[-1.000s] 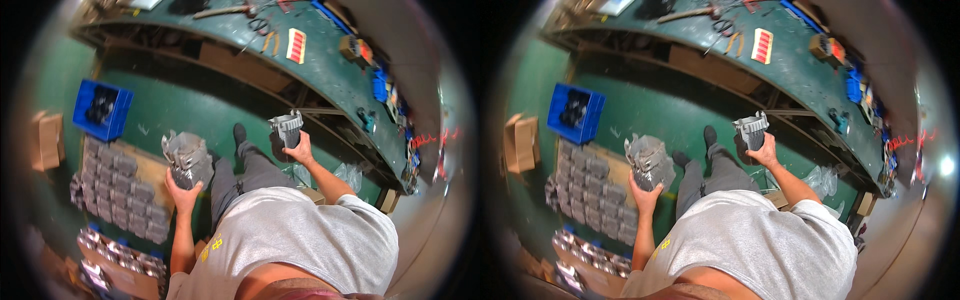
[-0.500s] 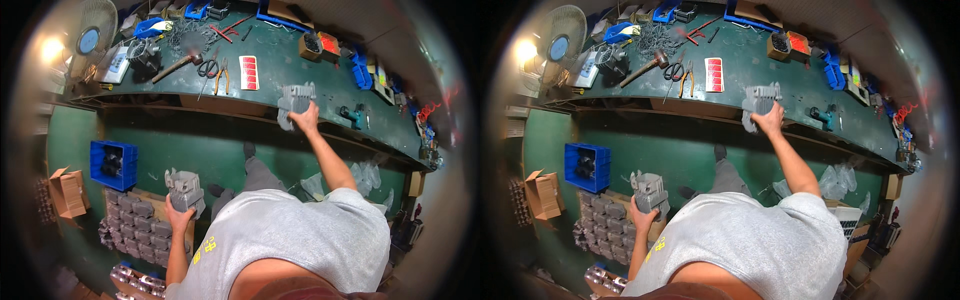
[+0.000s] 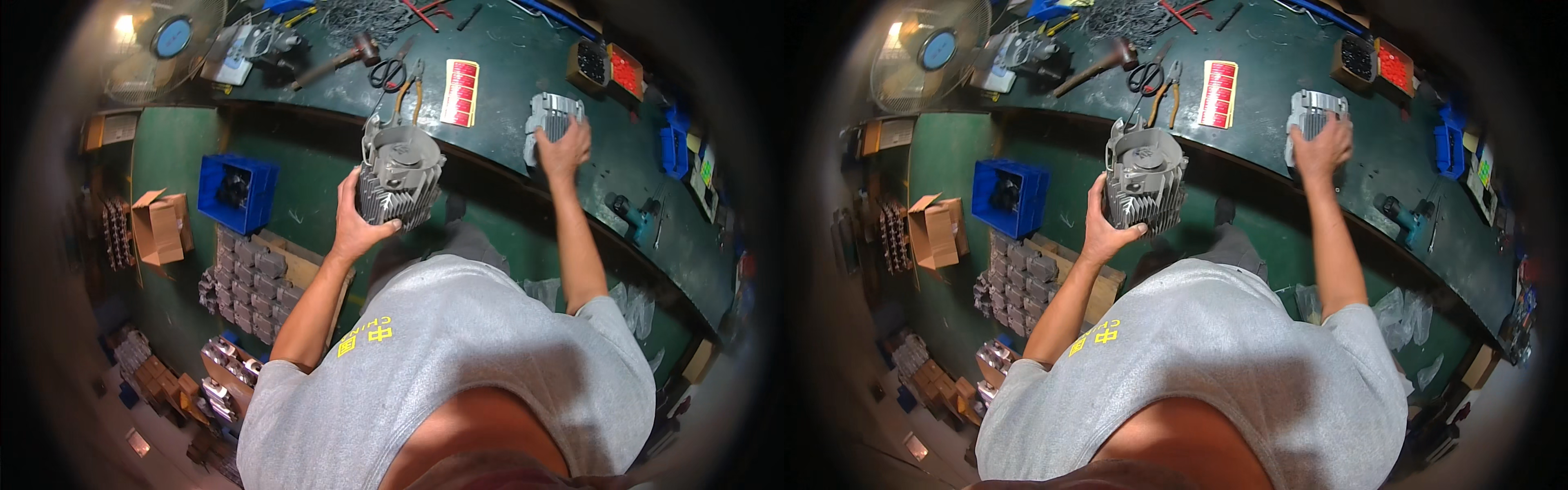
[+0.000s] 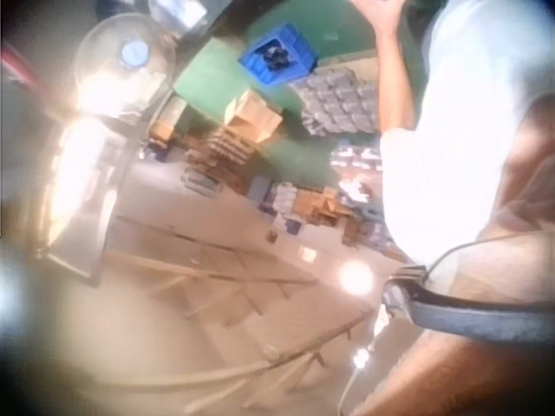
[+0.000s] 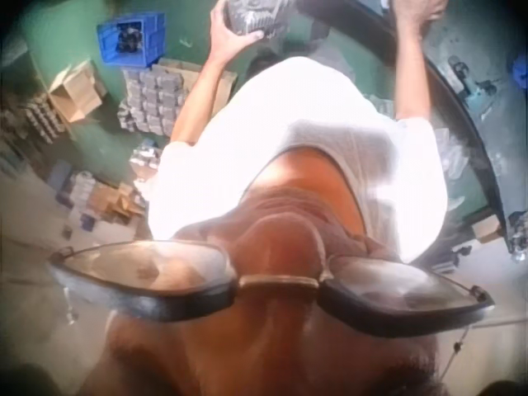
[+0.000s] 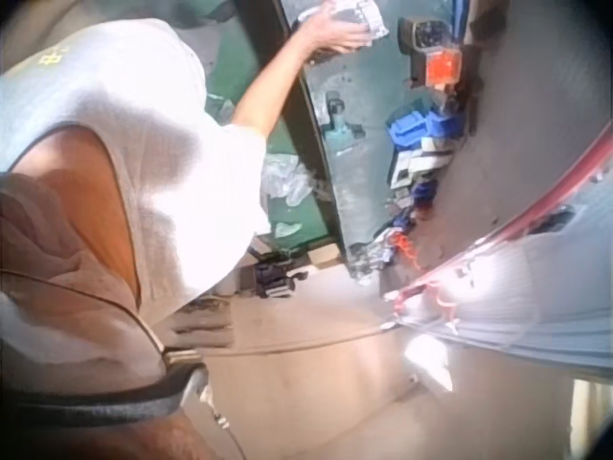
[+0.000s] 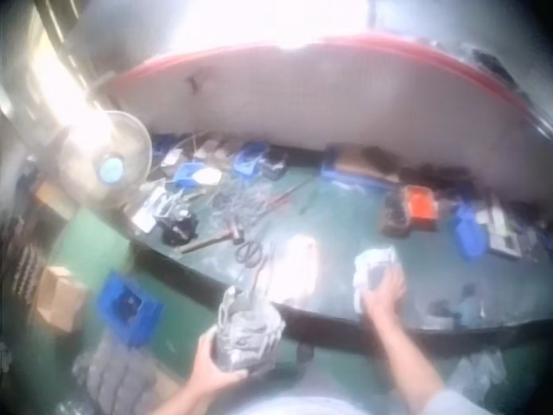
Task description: The person assembles electrical components on a workbench. They handle a white plastic housing, a metal motor, and a black circular part, using a cordless drill to fasten screws. The person moves between the workbench and a nearby table to retrieve and place parts.
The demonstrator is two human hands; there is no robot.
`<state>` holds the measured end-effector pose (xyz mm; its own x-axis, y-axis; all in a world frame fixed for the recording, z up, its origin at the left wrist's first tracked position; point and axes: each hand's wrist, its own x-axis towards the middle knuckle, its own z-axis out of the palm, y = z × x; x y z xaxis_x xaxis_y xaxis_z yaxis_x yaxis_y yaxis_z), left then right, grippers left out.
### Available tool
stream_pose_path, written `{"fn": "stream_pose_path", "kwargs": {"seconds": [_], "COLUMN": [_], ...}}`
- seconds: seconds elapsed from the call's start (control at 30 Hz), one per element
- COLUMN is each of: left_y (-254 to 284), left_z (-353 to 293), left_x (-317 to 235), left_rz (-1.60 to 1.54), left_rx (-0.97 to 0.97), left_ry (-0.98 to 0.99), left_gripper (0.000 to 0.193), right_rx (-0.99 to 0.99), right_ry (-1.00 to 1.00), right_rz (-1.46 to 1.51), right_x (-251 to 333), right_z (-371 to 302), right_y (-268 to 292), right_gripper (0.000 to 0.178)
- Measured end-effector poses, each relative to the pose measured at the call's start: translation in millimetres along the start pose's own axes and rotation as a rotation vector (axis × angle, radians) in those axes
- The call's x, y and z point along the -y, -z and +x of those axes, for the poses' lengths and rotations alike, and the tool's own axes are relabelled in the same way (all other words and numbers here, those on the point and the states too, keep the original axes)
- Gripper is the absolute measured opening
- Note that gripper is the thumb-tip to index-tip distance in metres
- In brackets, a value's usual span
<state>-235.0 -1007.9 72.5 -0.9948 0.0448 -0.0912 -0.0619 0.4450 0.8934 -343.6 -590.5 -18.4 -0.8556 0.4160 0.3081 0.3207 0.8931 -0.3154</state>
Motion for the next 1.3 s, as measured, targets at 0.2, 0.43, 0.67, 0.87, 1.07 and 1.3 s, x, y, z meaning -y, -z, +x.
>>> {"fn": "stream_pose_path", "kwargs": {"seconds": [0.2, 0.43, 0.67, 0.87, 1.07, 1.3], "left_y": [-36.8, -51.3, -68.3, -90.5, -116.9, -144.2], "left_z": [67.6, 140.9, 215.8, 268.9, 300.9, 303.4], "left_x": [-16.4, 10.4, 11.6, 16.6, 36.2, 62.3], "left_rz": [-0.121, -0.159, -0.063, 0.033, 0.029, -0.026], "left_rx": [0.222, 0.503, 0.792, 0.939, 0.850, 0.781], "left_ry": [-0.099, -0.185, -0.399, -0.535, -0.509, -0.296], "left_gripper": [0.114, 0.116, 0.118, 0.110, 0.087, 0.046], "right_rx": [1.130, 1.083, 0.653, 0.411, 0.143, 0.137], "right_ry": [-0.659, -0.667, -0.669, -0.750, -1.016, -1.145], "right_rz": [1.552, 1.595, 1.534, 1.256, 1.235, 1.254], "right_x": [95.8, 108.9, 102.0, 96.9, 103.3, 116.6], "right_z": [-30.7, -6.9, -14.8, -20.9, -23.9, -21.7], "right_y": [7.5, 44.5, 26.6, 13.7, -1.5, 12.7], "right_gripper": [0.072, 0.055, 0.035, 0.033, 0.029, 0.026]}}
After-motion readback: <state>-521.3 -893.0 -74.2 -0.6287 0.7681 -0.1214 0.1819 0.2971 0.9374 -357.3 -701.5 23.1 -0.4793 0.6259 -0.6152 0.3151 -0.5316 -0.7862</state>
